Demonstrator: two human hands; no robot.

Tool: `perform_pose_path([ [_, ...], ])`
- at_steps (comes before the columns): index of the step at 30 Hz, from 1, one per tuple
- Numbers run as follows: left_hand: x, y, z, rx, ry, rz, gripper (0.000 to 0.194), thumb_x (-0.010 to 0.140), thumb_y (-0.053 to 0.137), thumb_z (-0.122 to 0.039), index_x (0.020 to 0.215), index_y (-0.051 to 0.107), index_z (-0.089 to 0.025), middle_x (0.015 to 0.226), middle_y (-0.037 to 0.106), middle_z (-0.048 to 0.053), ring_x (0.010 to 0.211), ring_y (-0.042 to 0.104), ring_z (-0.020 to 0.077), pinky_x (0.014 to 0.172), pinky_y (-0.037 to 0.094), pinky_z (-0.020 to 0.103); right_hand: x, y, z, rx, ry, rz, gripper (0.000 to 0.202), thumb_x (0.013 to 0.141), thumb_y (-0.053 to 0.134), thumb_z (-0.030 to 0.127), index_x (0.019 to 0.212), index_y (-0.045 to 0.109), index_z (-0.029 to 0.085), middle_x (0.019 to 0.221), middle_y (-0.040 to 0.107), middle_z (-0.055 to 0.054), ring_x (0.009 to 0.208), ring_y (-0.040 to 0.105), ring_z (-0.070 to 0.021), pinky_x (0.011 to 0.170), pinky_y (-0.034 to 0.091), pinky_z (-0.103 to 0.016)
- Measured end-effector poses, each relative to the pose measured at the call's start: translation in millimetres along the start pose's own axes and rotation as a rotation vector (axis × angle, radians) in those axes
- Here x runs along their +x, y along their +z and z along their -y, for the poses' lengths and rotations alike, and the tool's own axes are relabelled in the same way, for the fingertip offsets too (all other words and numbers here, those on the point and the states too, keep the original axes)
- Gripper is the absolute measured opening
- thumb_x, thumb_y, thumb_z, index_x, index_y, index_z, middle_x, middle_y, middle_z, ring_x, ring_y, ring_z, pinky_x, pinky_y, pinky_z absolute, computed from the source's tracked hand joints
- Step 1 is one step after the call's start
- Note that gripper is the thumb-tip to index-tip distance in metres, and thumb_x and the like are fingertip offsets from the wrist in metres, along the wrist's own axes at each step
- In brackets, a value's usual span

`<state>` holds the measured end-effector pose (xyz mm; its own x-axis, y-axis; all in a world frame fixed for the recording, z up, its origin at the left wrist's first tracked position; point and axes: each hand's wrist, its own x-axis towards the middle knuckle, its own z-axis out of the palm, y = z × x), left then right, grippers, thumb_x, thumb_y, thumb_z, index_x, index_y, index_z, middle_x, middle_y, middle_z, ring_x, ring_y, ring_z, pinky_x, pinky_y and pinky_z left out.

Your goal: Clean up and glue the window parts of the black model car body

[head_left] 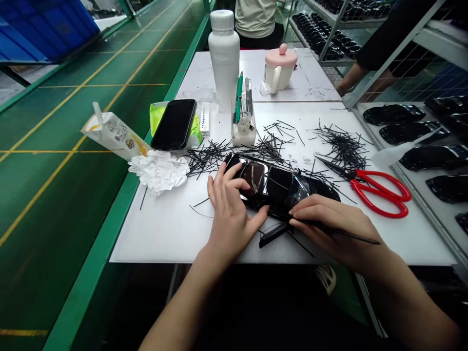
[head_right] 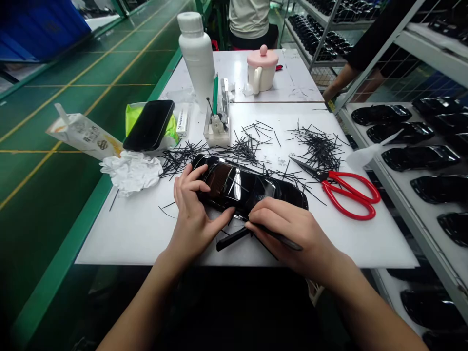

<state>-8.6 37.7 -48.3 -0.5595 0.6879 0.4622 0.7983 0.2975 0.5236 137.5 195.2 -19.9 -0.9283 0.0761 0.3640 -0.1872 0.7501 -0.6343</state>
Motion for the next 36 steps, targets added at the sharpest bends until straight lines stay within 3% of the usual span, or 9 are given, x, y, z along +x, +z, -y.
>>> perform_pose_path([
  [15, -4.2, 5.1, 1.0, 0.005, 0.013, -0.039, 0.041, 0.080, 0.070, -0.027, 0.104, 0.035, -0.023, 0.138, 0.050, 0.021, 0.146, 0.028, 0.0392, 0.118, 0.016, 0.061, -0.3, 2.5, 7.9, 0.000, 0.034, -0.050, 0.021, 0.088, 0.064, 0.008, 0.099, 0.059, 0.025, 0.093, 0.065, -0.004, 0.077, 0.064, -0.0185, 0.066, 0.052, -0.032],
  [36, -8.1, 8.1, 2.0, 0.043, 0.049, -0.073, 0.040, 0.083, 0.070, -0.030, 0.104, 0.037, -0.020, 0.136, 0.052, 0.021, 0.144, 0.031, 0.0400, 0.116, 0.022, 0.062, 1.4, 3.5, 9.3, -0.044, -0.016, -0.034, 0.020, 0.088, 0.064, 0.001, 0.099, 0.059, 0.017, 0.094, 0.062, -0.004, 0.082, 0.060, -0.0123, 0.072, 0.048, -0.025],
])
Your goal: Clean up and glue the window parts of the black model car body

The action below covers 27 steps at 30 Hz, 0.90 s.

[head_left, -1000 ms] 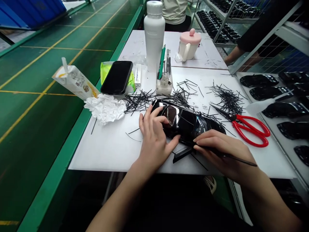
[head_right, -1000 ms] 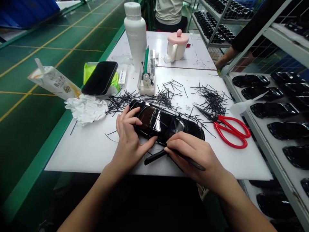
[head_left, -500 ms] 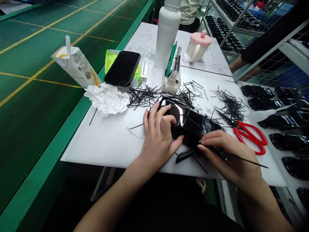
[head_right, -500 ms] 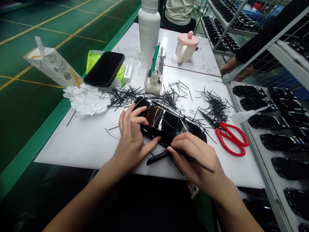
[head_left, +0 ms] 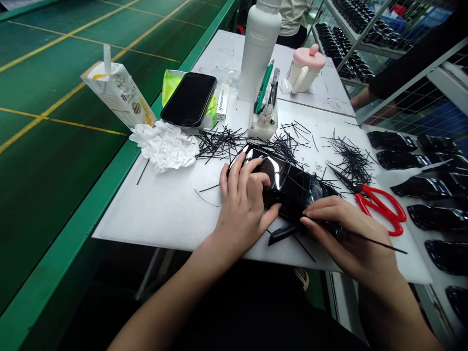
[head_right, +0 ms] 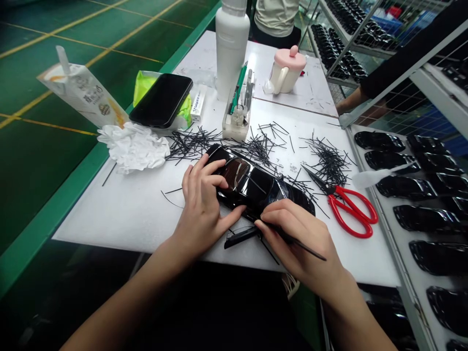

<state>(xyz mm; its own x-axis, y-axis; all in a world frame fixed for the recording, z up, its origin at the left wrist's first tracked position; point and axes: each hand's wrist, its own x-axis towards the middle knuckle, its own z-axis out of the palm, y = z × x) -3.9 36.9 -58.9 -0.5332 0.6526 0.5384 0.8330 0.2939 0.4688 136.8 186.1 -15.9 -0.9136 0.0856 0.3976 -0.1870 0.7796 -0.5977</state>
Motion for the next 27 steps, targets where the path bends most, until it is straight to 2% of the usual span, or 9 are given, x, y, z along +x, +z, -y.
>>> perform_pose_path([
  [14, 0.9, 0.1, -0.8, 0.004, -0.008, -0.006, 0.039, 0.082, 0.070, -0.030, 0.104, 0.038, -0.022, 0.136, 0.052, 0.021, 0.143, 0.033, 0.0401, 0.114, 0.025, 0.062, 5.6, 2.7, 9.0, -0.123, -0.035, 0.027, 0.018, 0.090, 0.062, 0.001, 0.097, 0.057, 0.016, 0.089, 0.059, -0.004, 0.076, 0.057, -0.0102, 0.067, 0.047, -0.023],
  [20, 1.7, -1.5, 0.5, 0.007, 0.002, -0.021, 0.037, 0.082, 0.069, -0.027, 0.103, 0.038, -0.020, 0.134, 0.053, 0.023, 0.139, 0.039, 0.0392, 0.111, 0.030, 0.060, 11.0, 5.3, 8.9, -0.055, 0.053, 0.058, 0.018, 0.093, 0.058, 0.006, 0.086, 0.051, 0.021, 0.084, 0.060, -0.001, 0.070, 0.056, -0.0117, 0.062, 0.045, -0.025],
  [27, 1.0, -1.1, 1.3, 0.006, 0.011, -0.042, 0.036, 0.083, 0.068, -0.027, 0.103, 0.039, -0.019, 0.132, 0.054, 0.025, 0.136, 0.042, 0.0388, 0.111, 0.032, 0.058, 17.6, 11.5, 14.1, -0.065, 0.146, 0.054, 0.014, 0.096, 0.054, 0.011, 0.087, 0.052, 0.021, 0.079, 0.057, -0.001, 0.066, 0.053, -0.0127, 0.060, 0.041, -0.028],
])
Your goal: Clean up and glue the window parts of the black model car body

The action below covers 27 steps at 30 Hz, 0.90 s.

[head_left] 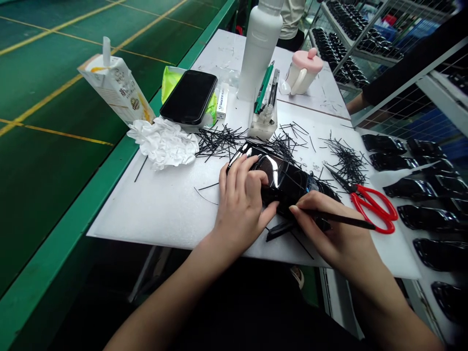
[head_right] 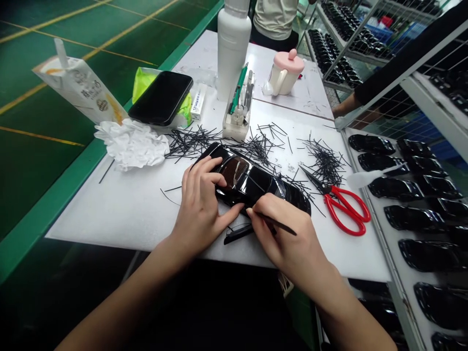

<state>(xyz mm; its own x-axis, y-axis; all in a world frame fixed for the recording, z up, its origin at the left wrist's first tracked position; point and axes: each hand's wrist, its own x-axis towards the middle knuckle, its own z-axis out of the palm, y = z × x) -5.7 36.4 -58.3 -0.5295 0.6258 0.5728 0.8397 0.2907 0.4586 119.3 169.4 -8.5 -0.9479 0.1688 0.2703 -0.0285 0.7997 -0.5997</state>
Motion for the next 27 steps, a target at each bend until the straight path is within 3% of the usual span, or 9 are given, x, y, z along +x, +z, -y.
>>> perform_pose_path([
  [5, -0.3, 0.7, -0.3, 0.007, -0.006, -0.022, 0.036, 0.083, 0.068, -0.028, 0.103, 0.039, -0.019, 0.133, 0.054, 0.025, 0.136, 0.043, 0.0382, 0.111, 0.033, 0.058, -3.4, 0.9, -0.7, 0.036, 0.043, -0.034, 0.014, 0.097, 0.053, 0.013, 0.087, 0.050, 0.023, 0.079, 0.055, 0.000, 0.068, 0.053, -0.0147, 0.062, 0.042, -0.031],
  [11, -1.1, 0.8, 0.3, -0.001, -0.005, -0.015, 0.035, 0.084, 0.067, -0.028, 0.104, 0.040, -0.019, 0.133, 0.054, 0.024, 0.139, 0.041, 0.0376, 0.113, 0.031, 0.057, -6.4, -5.2, -2.2, 0.051, 0.079, -0.044, 0.010, 0.097, 0.054, 0.016, 0.090, 0.053, 0.023, 0.076, 0.055, 0.000, 0.064, 0.052, -0.0153, 0.053, 0.039, -0.030],
  [27, -1.1, -2.0, 0.5, -0.023, -0.016, -0.002, 0.034, 0.086, 0.066, -0.027, 0.104, 0.039, -0.019, 0.134, 0.053, 0.025, 0.139, 0.041, 0.0365, 0.113, 0.032, 0.058, -4.9, -3.6, 1.0, 0.067, 0.090, -0.013, 0.010, 0.097, 0.053, 0.015, 0.091, 0.054, 0.023, 0.080, 0.058, -0.001, 0.070, 0.054, -0.0156, 0.063, 0.043, -0.031],
])
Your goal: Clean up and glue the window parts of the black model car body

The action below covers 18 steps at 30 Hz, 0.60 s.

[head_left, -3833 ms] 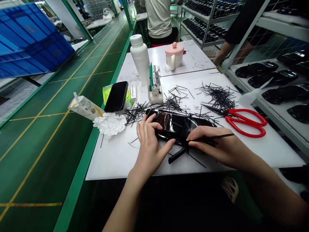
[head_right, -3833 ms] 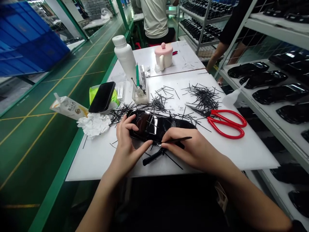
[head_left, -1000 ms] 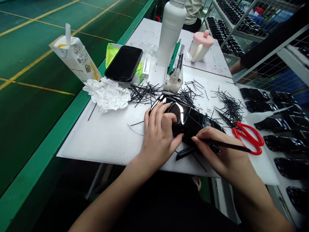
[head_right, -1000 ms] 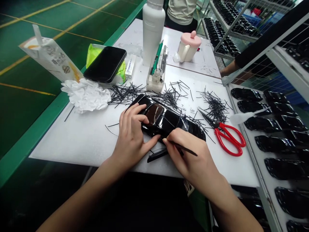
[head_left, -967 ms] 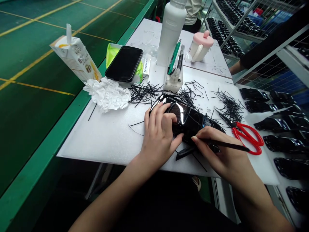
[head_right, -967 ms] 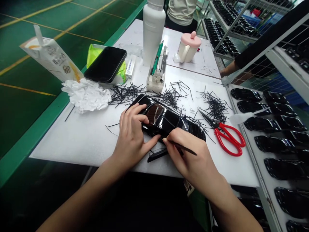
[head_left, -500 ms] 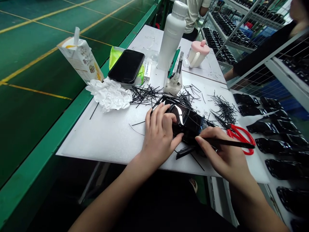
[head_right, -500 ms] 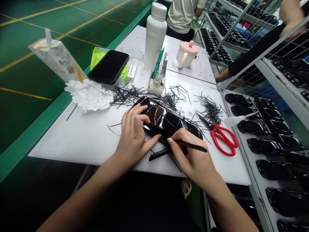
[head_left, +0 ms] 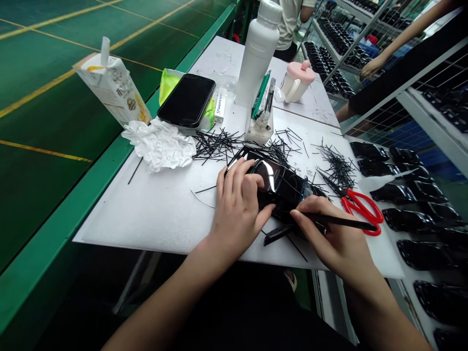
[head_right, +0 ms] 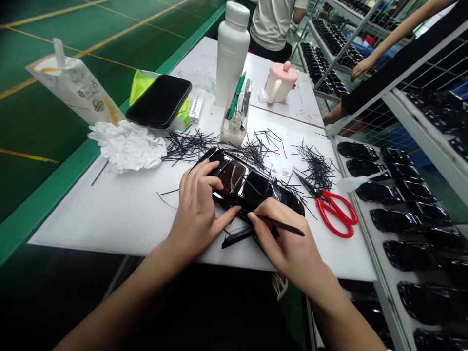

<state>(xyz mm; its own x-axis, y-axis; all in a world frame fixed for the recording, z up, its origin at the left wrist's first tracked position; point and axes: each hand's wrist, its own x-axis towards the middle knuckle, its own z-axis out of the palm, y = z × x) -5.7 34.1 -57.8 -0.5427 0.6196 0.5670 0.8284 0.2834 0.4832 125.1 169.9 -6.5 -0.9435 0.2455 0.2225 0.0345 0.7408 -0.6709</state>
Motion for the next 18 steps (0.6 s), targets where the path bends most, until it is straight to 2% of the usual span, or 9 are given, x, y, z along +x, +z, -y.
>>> perform_pose_path([
  [6, 1.5, -0.3, -0.1, 0.001, -0.005, 0.005, 0.034, 0.085, 0.066, -0.025, 0.104, 0.038, -0.020, 0.136, 0.052, 0.025, 0.138, 0.042, 0.0368, 0.111, 0.034, 0.061, 4.7, 1.5, 2.5, -0.052, -0.036, 0.023, 0.011, 0.098, 0.052, 0.016, 0.089, 0.053, 0.022, 0.079, 0.058, -0.001, 0.066, 0.055, -0.0150, 0.060, 0.043, -0.029],
  [11, 1.6, -0.1, 0.4, 0.013, 0.002, -0.002, 0.036, 0.084, 0.067, -0.025, 0.103, 0.038, -0.020, 0.136, 0.052, 0.026, 0.138, 0.042, 0.0377, 0.111, 0.034, 0.060, 7.7, 6.8, 1.9, -0.076, -0.074, 0.007, 0.014, 0.098, 0.049, 0.014, 0.086, 0.050, 0.022, 0.074, 0.052, 0.000, 0.063, 0.049, -0.0139, 0.057, 0.039, -0.029],
  [18, 0.6, 0.0, 1.0, 0.017, 0.013, -0.030, 0.034, 0.085, 0.067, -0.026, 0.103, 0.039, -0.020, 0.134, 0.053, 0.026, 0.136, 0.044, 0.0378, 0.110, 0.035, 0.061, 0.4, 7.5, -8.0, 0.028, -0.075, -0.089, 0.012, 0.097, 0.051, 0.016, 0.088, 0.049, 0.023, 0.075, 0.051, 0.000, 0.066, 0.051, -0.0151, 0.060, 0.041, -0.030],
])
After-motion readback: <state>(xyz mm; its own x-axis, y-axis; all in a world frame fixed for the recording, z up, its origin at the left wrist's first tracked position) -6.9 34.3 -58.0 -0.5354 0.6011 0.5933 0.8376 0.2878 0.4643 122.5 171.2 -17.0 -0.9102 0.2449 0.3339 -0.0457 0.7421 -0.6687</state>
